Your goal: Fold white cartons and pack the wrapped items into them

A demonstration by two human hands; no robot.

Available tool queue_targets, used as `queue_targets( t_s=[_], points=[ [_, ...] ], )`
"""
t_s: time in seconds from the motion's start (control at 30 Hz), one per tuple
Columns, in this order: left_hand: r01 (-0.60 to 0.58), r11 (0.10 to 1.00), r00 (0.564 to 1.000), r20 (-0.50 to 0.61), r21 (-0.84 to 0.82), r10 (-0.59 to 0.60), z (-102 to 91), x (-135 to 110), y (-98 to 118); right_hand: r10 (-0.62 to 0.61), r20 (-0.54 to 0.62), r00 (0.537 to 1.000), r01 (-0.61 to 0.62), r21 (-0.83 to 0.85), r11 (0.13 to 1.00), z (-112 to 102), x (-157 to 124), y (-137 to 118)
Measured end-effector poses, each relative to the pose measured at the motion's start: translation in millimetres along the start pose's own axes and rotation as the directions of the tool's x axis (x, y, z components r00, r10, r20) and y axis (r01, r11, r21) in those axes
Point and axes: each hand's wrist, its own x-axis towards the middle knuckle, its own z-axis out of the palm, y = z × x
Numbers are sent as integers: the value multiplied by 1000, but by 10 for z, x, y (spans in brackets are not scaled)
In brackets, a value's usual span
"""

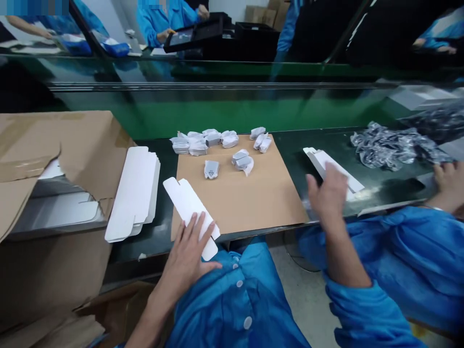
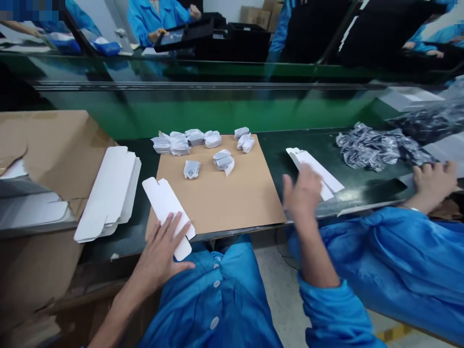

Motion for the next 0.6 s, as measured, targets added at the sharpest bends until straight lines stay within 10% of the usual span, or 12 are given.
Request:
queue_targets(
  t_s=[0.13,0.23,0.43,0.53,0.6],
  points=[
    [-22,999,984,-177,-44,14,96,-52,212,-376,336,864,231,398,888,156,-566,-1168],
    [-148,981,912,-401,-125,86,195,-82,388,-455,487,746,91,602,793,307,-726,-1685],
    [-327,903,851,-503,-278,154,-54,-58,566,-651,623,435,-461,774,434,106,-417,-1485],
    [-139,828,809,-544,-544,-221,-444,17,339,-739,565,368,-220,825,521,-224,-214,-1254],
    [98,649,803,-325,-754,-499,-688,127,126,-819,516,252,14,844,536,-423,-133,-1186]
  ],
)
